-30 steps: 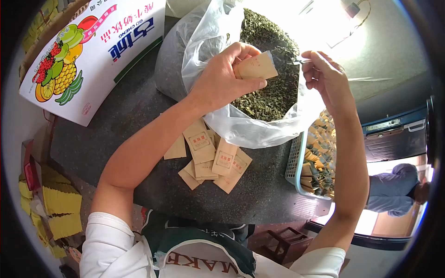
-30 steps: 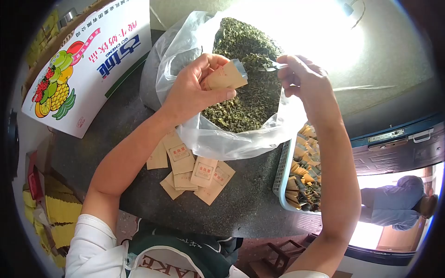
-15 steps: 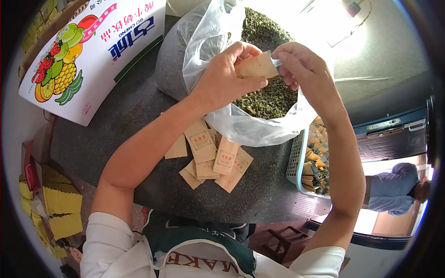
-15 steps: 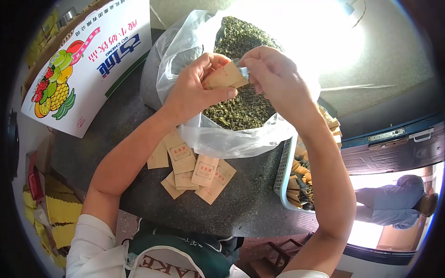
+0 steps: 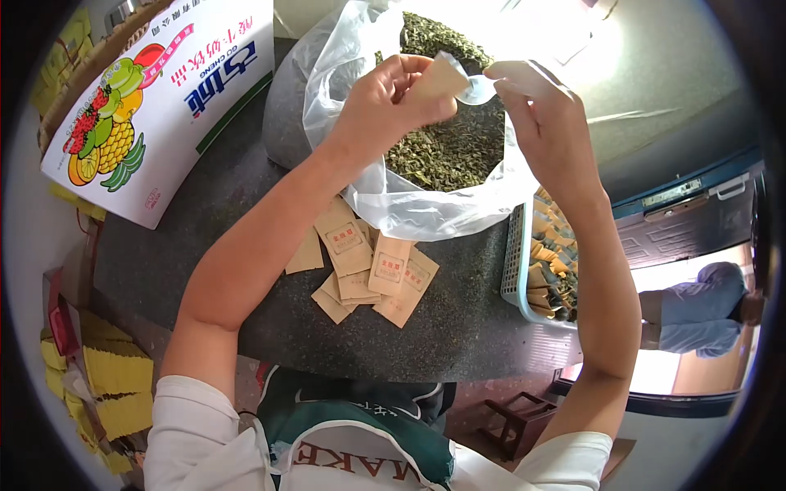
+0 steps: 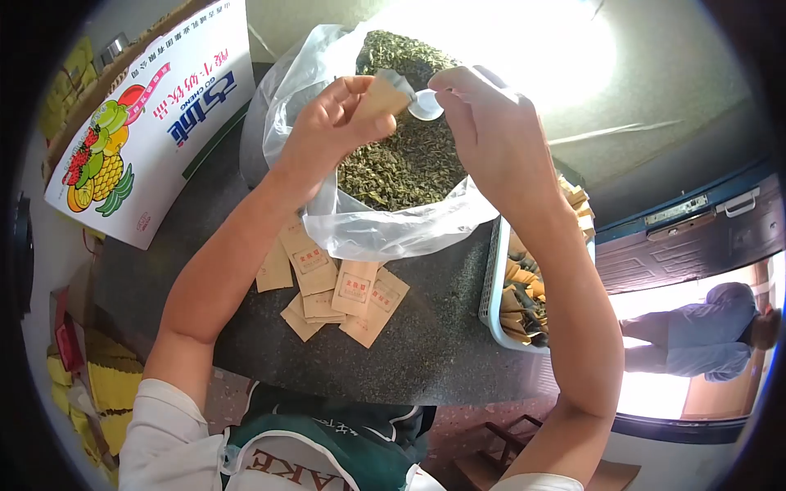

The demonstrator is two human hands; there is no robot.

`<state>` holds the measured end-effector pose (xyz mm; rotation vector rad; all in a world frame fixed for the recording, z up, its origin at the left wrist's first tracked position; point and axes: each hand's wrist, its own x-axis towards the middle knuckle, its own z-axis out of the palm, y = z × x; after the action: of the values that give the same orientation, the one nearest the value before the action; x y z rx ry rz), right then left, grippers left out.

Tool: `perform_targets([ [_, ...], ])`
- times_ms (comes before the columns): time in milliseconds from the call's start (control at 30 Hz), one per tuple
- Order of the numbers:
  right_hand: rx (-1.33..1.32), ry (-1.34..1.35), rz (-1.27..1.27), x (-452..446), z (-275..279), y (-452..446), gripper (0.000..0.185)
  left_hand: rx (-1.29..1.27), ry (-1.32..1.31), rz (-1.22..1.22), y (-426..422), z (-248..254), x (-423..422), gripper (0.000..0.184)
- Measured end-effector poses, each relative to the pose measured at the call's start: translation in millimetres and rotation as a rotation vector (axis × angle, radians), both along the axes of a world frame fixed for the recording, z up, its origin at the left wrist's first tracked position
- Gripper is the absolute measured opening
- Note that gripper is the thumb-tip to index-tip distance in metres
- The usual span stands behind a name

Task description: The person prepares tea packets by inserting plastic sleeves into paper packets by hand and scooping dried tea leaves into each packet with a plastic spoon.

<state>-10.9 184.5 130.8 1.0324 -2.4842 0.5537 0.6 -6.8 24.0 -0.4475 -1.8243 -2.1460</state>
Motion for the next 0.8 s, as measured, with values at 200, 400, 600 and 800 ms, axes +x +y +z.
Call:
perform_targets([
  [200, -0.245, -0.178, -0.101, 15, 18, 17, 0.024, -0.049, -0.053, -0.031, 2, 15, 8, 0.059],
  [400, -0.39, -0.287, -0.115, 32, 45, 23, 0.021, -0.042, -0.02, 0.006, 16, 15, 30, 0.058],
  [600, -0.2, -0.068, 0.046, 74, 52, 28, 0.025, -0.062, 0.059, -0.072, 12, 32, 48, 0.051],
  [800, -0.194, 0.402, 0.121, 150, 46, 76, 0.019, 0.124, 0.06, -0.391, 35, 42, 94, 0.064],
])
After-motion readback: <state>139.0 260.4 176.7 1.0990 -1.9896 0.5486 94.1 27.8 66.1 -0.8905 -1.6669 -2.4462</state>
